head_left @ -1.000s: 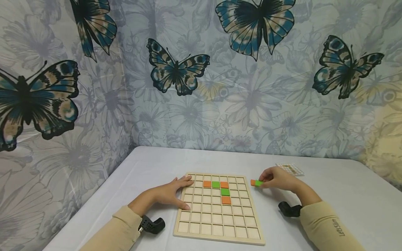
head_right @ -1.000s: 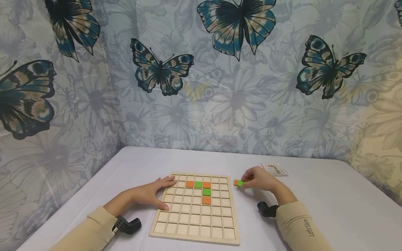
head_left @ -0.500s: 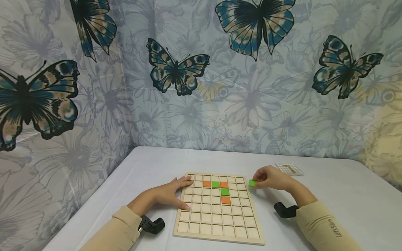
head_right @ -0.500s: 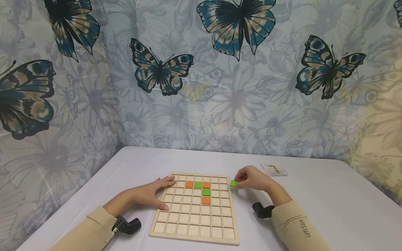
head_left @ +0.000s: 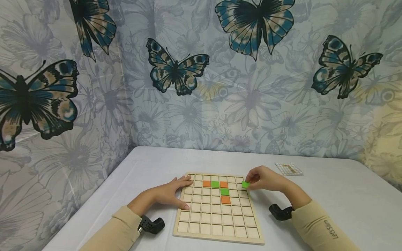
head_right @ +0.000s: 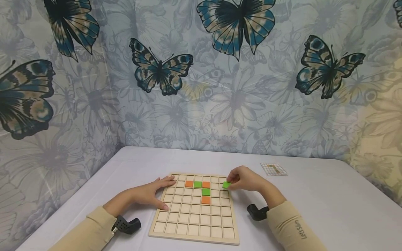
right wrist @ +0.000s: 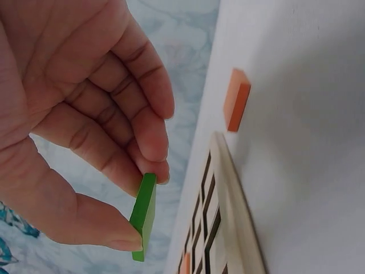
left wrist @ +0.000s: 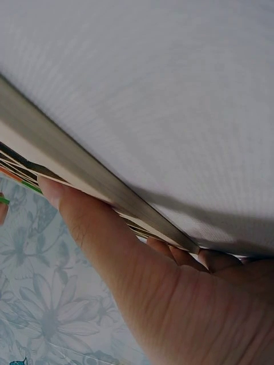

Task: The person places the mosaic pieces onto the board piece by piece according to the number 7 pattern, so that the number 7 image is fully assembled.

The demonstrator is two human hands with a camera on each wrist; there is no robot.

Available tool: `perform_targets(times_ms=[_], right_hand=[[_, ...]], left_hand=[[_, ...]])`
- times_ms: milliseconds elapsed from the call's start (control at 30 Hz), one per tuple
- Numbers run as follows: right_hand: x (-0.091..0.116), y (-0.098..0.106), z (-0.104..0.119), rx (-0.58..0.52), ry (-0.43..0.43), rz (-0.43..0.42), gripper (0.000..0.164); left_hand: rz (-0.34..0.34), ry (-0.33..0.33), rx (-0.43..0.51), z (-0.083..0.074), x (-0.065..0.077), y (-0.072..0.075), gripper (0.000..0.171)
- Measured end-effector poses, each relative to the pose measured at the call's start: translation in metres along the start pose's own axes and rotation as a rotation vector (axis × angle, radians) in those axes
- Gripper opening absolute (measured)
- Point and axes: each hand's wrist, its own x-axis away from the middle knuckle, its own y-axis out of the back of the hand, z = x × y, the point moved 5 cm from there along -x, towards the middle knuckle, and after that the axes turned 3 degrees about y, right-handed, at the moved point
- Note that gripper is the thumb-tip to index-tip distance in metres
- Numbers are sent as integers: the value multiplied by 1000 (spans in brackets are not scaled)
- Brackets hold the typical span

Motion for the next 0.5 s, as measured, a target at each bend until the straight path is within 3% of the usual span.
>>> perform_targets(times_ms=[500], right_hand=[[-4, -12, 23, 67, 60, 29, 18]], left_hand=[[5, -5, 4, 0, -1, 0, 90]])
